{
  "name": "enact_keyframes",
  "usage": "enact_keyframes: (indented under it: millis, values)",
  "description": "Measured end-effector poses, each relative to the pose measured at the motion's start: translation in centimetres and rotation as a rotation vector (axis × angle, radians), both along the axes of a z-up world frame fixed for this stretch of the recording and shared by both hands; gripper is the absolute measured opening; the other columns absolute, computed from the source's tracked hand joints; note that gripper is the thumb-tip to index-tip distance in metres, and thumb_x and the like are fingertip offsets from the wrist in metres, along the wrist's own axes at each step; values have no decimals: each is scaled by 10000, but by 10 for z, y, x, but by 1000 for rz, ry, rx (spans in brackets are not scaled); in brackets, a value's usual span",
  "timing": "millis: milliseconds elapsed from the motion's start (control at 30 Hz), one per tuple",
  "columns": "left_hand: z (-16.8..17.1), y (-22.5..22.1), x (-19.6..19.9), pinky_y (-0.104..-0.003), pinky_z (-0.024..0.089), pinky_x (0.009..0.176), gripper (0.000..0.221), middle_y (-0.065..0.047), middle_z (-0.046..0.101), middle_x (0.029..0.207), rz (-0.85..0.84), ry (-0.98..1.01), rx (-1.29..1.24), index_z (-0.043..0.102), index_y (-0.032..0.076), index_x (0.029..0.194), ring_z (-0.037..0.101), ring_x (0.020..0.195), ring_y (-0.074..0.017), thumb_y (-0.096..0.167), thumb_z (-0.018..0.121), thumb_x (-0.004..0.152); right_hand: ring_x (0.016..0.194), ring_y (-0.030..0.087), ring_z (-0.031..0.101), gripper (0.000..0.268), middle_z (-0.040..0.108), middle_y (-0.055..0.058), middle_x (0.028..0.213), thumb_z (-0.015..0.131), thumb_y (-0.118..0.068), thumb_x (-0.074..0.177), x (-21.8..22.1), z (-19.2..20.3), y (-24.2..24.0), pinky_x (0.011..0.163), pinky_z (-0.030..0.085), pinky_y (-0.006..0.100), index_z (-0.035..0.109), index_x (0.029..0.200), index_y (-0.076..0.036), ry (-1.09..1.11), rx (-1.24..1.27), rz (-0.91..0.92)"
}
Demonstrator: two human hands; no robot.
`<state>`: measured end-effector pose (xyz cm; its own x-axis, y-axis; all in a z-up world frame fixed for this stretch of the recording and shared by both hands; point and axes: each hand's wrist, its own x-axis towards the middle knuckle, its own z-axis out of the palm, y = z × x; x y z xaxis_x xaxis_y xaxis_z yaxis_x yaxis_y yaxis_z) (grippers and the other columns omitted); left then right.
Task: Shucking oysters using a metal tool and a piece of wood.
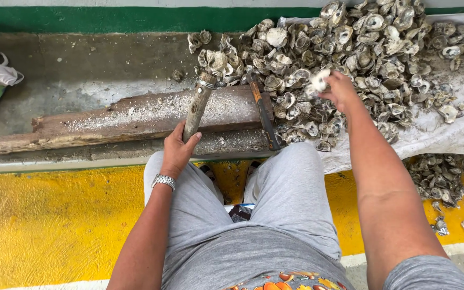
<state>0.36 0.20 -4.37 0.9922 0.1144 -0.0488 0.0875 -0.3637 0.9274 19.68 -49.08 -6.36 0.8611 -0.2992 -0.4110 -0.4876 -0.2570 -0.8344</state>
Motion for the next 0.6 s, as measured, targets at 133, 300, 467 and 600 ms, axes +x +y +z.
enact_keyframes:
  millis: [133, 300, 467, 600]
  values:
    - [3, -2, -2, -260, 519, 525, 550, -55, 708, 747, 4, 56, 14, 599, 28, 1369, 614, 550, -79, 289, 743, 907, 1066, 257, 707, 521, 609, 179, 1363, 602, -208, 1010, -22, 64, 20, 858, 629, 343, 382, 1480, -159, -140, 504, 46]
    - [2, 0, -1, -270, 512, 531, 544, -89, 712, 742, 25, 40, 31, 612, 36, 1379, 609, 550, -100, 277, 748, 910, 898, 265, 712, 337, 735, 224, 1050, 554, -241, 1112, -3, -35, -61, 904, 551, 408, 769, 1059, 14, 250, -991, 376]
    - [8, -1, 1, -284, 552, 558, 533, -79, 729, 785, 5, 52, 48, 599, 36, 1366, 652, 572, -104, 285, 736, 914, 904, 254, 700, 206, 744, 128, 1048, 663, -259, 1004, -65, -21, -22, 823, 570, 413, 776, 1096, -113, 149, -973, 265]
    - [-7, -1, 2, -281, 582, 595, 521, -61, 731, 805, -27, 49, 91, 606, 36, 1339, 682, 598, -107, 314, 728, 915, 870, 252, 698, 222, 737, 101, 1063, 762, -258, 919, -70, -53, -20, 798, 561, 429, 774, 1130, -189, -26, -944, 181]
